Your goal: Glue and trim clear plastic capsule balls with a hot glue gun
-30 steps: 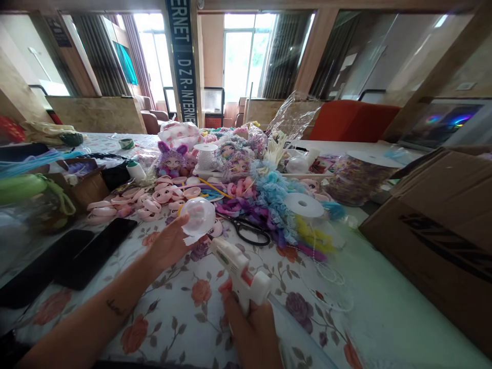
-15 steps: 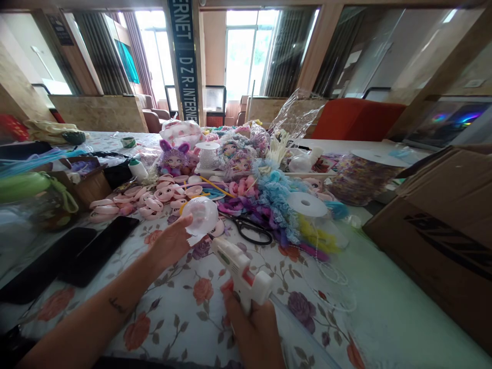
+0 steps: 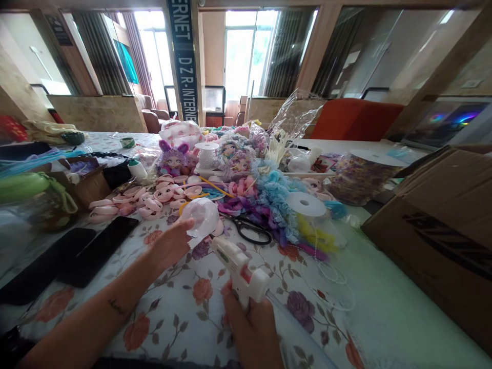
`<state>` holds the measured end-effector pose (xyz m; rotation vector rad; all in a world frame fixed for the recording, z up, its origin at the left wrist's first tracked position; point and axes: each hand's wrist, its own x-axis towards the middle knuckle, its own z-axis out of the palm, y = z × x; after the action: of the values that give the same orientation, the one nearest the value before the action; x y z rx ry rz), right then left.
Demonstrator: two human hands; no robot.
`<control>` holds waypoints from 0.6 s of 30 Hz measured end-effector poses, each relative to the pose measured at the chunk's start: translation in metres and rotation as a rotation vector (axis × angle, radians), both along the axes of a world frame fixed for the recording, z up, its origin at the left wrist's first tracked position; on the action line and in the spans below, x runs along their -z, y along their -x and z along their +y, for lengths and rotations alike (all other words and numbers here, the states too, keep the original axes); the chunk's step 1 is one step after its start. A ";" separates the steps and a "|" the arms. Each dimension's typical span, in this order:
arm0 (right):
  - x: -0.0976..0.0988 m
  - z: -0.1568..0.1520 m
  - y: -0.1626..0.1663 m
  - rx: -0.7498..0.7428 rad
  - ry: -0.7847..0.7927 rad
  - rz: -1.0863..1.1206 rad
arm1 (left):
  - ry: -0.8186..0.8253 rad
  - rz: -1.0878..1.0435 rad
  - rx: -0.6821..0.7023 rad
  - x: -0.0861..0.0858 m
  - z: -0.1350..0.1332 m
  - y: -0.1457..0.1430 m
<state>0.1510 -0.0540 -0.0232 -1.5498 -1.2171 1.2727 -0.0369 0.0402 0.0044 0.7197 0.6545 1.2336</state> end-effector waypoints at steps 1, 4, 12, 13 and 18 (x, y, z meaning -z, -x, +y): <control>-0.002 0.000 0.001 0.006 -0.010 0.002 | -0.001 0.001 -0.006 0.000 0.000 0.000; -0.008 -0.001 0.003 0.016 -0.035 -0.001 | 0.009 -0.003 -0.021 0.001 0.000 0.000; -0.003 -0.002 0.001 0.011 -0.029 -0.015 | 0.009 -0.004 -0.023 0.004 0.001 0.001; -0.002 -0.003 0.001 0.012 -0.036 -0.016 | 0.007 -0.004 -0.023 0.005 0.001 0.001; -0.003 -0.003 0.002 0.006 -0.055 -0.010 | -0.001 -0.002 -0.022 0.006 0.002 0.001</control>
<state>0.1491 -0.0568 -0.0204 -1.5204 -1.2430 1.2192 -0.0381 0.0423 -0.0013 0.7137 0.6617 1.2544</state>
